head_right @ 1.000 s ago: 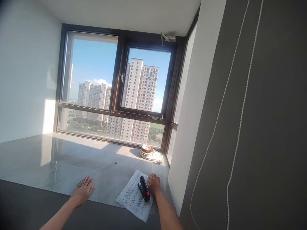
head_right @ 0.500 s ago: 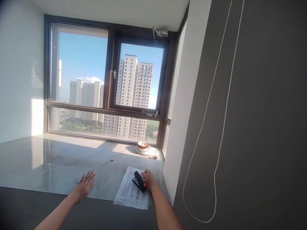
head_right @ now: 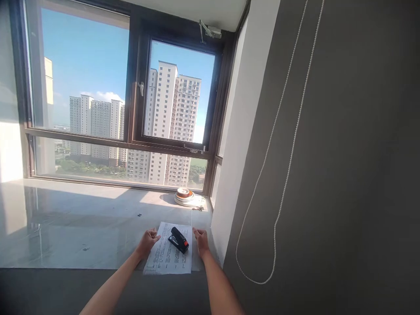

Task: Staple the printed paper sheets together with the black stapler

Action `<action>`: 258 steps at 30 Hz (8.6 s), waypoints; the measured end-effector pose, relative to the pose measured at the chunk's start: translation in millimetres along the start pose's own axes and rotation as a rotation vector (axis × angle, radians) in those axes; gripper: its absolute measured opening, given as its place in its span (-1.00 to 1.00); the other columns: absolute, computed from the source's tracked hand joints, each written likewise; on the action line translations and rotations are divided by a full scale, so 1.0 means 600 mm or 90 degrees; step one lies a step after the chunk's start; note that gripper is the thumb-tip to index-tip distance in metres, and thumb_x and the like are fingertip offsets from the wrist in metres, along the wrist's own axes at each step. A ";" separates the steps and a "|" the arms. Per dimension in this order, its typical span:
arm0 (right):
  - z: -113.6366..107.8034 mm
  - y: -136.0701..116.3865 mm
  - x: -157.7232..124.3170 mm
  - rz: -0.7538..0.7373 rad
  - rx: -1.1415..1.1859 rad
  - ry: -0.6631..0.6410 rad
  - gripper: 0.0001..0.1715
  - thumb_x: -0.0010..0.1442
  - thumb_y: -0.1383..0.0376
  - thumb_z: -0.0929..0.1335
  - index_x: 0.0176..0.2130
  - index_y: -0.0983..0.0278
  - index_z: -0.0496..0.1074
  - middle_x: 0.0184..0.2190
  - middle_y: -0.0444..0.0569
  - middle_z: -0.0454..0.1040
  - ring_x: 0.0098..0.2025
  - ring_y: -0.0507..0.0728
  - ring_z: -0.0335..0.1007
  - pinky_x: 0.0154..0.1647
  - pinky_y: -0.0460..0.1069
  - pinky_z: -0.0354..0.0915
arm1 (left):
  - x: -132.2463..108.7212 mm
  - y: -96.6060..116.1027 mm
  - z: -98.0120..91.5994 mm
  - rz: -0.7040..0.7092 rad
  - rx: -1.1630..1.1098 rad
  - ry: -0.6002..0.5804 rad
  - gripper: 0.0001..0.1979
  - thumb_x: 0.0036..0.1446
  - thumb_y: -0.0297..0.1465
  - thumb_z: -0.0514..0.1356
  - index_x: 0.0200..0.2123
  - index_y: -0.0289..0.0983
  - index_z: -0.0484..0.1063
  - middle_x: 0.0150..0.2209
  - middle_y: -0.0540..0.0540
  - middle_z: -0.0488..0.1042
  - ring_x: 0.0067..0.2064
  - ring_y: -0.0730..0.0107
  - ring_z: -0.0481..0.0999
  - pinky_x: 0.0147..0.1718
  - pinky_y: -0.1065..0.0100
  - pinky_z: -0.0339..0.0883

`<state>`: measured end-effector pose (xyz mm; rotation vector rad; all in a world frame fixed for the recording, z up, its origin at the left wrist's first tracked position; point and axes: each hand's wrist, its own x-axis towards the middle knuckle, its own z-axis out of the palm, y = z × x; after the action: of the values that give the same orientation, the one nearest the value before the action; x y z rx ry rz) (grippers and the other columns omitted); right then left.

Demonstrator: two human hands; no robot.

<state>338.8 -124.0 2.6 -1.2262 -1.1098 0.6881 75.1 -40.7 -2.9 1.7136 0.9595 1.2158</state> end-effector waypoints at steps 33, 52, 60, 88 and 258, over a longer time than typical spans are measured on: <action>-0.031 -0.014 0.004 0.329 0.261 -0.290 -0.42 0.16 0.19 0.33 -0.52 0.12 -0.21 -0.78 -0.36 -0.16 -0.67 -0.06 -0.33 -0.64 -0.09 -0.20 | -0.015 0.019 -0.051 -0.255 -0.283 -0.268 -0.35 -0.32 -0.49 0.32 -0.55 -0.17 -0.25 -0.59 0.21 -0.12 -0.59 0.68 -0.21 -0.61 0.44 -0.35; -0.035 -0.028 0.013 0.409 0.217 -0.414 -0.29 0.26 0.11 0.41 -0.47 0.14 -0.23 -0.71 -0.38 -0.15 -0.65 -0.08 -0.35 -0.65 -0.12 -0.25 | -0.017 0.033 -0.056 -0.296 -0.301 -0.308 -0.32 -0.36 -0.54 0.34 -0.57 -0.18 -0.26 -0.62 0.22 -0.14 -0.61 0.72 -0.22 -0.62 0.46 -0.36; -0.036 -0.026 0.014 0.418 0.217 -0.437 -0.32 0.33 0.13 0.36 -0.47 0.15 -0.24 -0.70 -0.37 -0.19 -0.64 -0.07 -0.39 -0.66 -0.13 -0.27 | -0.015 0.025 -0.054 -0.298 -0.308 -0.309 -0.34 -0.36 -0.56 0.32 -0.56 -0.18 -0.26 -0.63 0.22 -0.13 -0.62 0.71 -0.21 -0.64 0.46 -0.38; -0.024 -0.037 -0.019 0.300 0.183 -0.359 -0.31 0.12 0.03 0.42 -0.53 0.12 -0.18 -0.72 -0.35 -0.16 -0.63 -0.05 -0.27 -0.62 -0.08 -0.10 | -0.031 0.029 -0.033 -0.125 -0.039 -0.158 -0.49 -0.12 -0.27 0.25 -0.56 -0.14 -0.17 -0.59 0.15 -0.13 -0.56 0.55 -0.07 -0.56 0.39 -0.07; 0.000 -0.030 -0.105 -0.106 -0.445 -0.082 -0.46 0.21 0.13 0.26 0.11 0.19 0.51 0.05 0.08 0.56 0.12 0.33 0.42 0.17 0.21 0.32 | -0.076 0.011 -0.097 -0.054 0.156 -0.005 -0.67 0.04 -0.30 0.27 -0.08 -0.19 0.55 0.09 -0.20 0.56 0.12 -0.07 0.53 0.07 0.06 0.45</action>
<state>314.1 -184.6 2.1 -1.6599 -1.6154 0.2472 8.7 -74.2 -0.5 1.8427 1.2055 1.0708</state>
